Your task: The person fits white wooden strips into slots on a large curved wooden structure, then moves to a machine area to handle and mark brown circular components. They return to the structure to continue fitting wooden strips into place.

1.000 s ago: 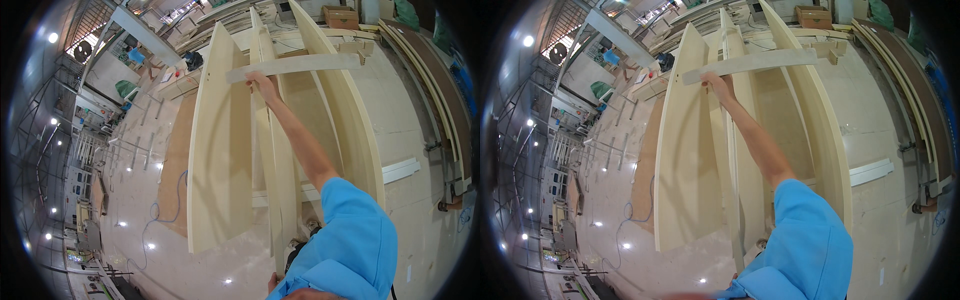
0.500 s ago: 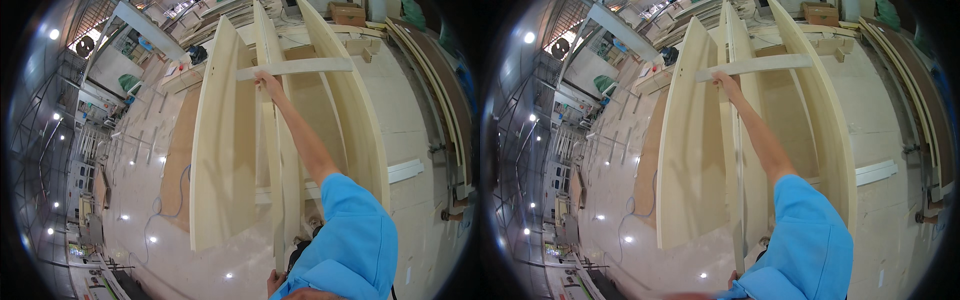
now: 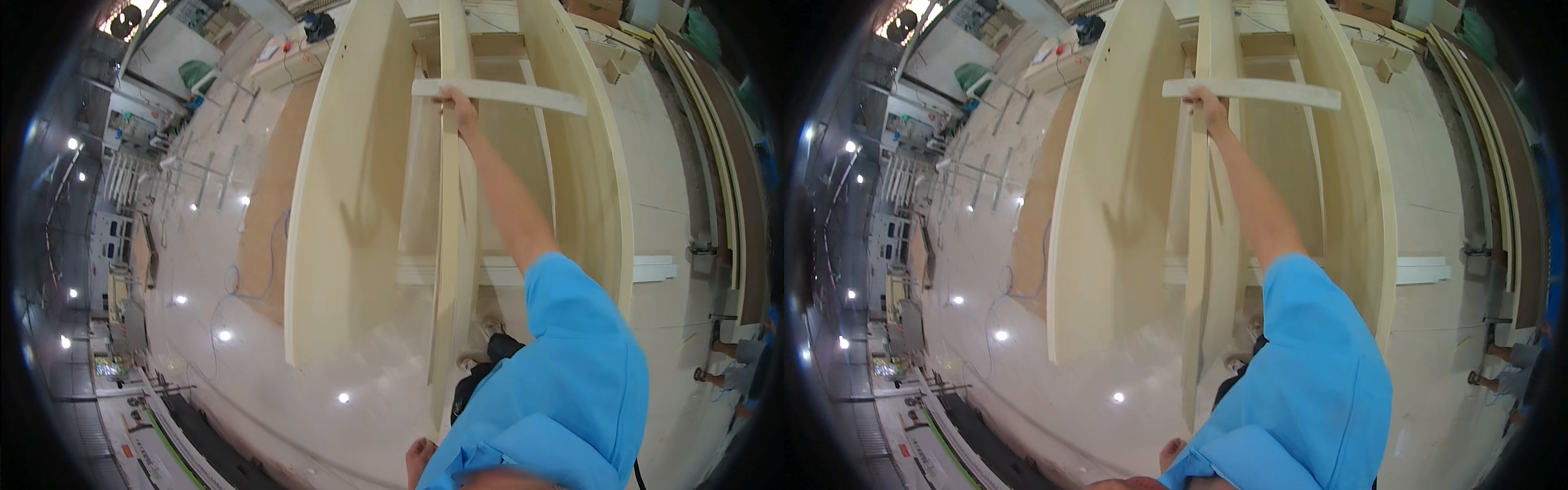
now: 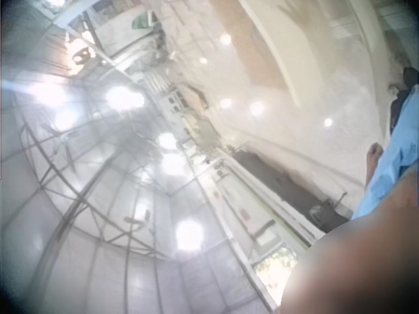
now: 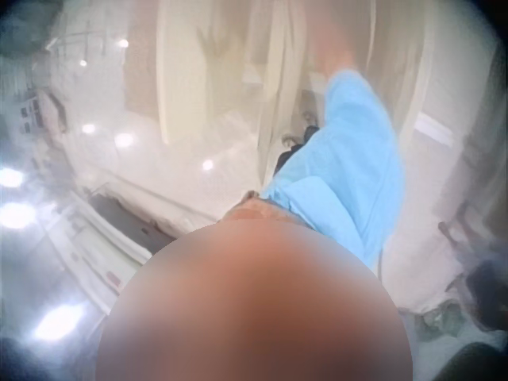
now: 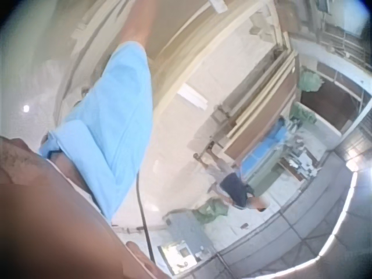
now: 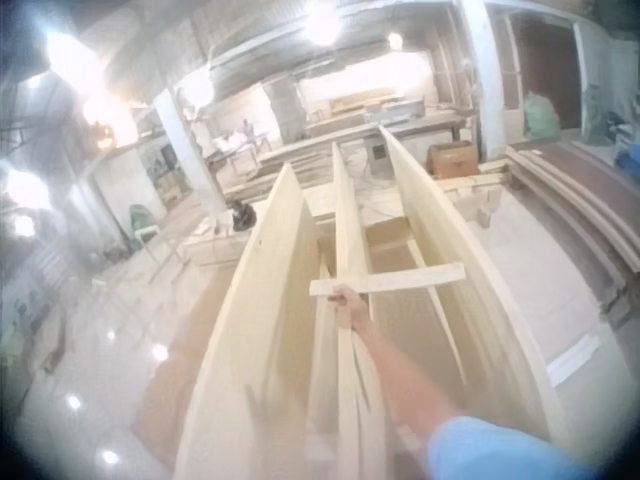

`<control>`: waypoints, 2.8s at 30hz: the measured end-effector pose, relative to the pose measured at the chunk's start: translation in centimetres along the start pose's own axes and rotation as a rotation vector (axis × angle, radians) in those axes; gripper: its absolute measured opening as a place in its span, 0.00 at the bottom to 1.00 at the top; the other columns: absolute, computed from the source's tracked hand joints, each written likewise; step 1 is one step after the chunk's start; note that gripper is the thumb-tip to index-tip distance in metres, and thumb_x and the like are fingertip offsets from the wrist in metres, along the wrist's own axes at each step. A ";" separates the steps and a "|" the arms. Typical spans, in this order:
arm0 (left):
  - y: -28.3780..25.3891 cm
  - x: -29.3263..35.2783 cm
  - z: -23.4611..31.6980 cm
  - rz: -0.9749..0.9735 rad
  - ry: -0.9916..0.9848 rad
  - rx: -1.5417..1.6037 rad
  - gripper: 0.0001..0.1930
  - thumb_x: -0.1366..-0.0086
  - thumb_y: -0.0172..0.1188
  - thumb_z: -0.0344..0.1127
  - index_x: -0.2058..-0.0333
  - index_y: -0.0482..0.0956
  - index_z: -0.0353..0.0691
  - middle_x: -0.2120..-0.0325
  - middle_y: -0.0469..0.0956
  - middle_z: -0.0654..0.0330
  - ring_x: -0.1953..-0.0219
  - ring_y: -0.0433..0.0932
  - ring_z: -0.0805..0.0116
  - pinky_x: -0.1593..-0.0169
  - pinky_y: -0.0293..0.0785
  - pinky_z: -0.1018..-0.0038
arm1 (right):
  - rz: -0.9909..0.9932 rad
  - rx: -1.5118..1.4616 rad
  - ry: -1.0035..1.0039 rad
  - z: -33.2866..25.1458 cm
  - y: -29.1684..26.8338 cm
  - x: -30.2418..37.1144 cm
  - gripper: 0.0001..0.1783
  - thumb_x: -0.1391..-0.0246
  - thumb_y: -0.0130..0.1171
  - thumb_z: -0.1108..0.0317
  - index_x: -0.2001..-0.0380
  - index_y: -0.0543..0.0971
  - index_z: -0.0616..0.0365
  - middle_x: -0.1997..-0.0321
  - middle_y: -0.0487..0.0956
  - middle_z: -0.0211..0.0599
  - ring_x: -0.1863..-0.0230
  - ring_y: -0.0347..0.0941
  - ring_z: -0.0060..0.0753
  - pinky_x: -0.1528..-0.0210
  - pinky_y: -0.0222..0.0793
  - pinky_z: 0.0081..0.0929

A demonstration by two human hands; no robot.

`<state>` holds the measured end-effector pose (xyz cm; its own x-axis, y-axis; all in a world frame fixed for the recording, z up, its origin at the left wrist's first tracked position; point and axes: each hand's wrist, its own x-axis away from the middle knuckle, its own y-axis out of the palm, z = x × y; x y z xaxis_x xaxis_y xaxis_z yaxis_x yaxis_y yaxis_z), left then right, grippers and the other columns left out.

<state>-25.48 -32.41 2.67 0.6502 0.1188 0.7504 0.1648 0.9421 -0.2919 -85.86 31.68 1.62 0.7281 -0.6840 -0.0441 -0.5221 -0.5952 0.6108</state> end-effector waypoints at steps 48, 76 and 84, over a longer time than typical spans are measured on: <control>14.0 -10.1 6.1 0.027 0.181 1.005 0.10 0.30 0.67 0.33 0.62 0.85 0.29 0.70 0.84 0.55 0.69 0.84 0.67 0.63 0.83 0.72 | -0.669 1.201 0.436 -16.3 -10.6 55.5 0.27 0.46 0.75 0.65 0.48 0.75 0.66 0.68 0.82 0.38 0.76 0.81 0.29 0.72 0.78 0.30; 15.5 -9.9 6.0 0.012 0.268 1.186 0.10 0.28 0.63 0.31 0.58 0.82 0.26 0.67 0.82 0.55 0.65 0.88 0.63 0.55 0.89 0.67 | -0.852 1.234 0.497 -13.9 -11.2 57.1 0.27 0.48 0.74 0.68 0.48 0.77 0.68 0.64 0.81 0.40 0.75 0.81 0.29 0.73 0.79 0.31; 15.4 -9.8 6.2 0.029 0.269 1.180 0.11 0.27 0.63 0.31 0.56 0.82 0.25 0.65 0.83 0.53 0.64 0.88 0.62 0.56 0.89 0.67 | -0.864 1.300 0.530 -13.3 -11.5 57.1 0.31 0.49 0.75 0.63 0.45 0.78 0.66 0.67 0.85 0.42 0.73 0.83 0.30 0.68 0.80 0.33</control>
<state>-33.93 -17.14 -5.53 0.7990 0.2080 0.5642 -0.5392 0.6630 0.5192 -32.38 5.08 2.57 0.9020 0.0662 0.4267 0.2930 -0.8195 -0.4924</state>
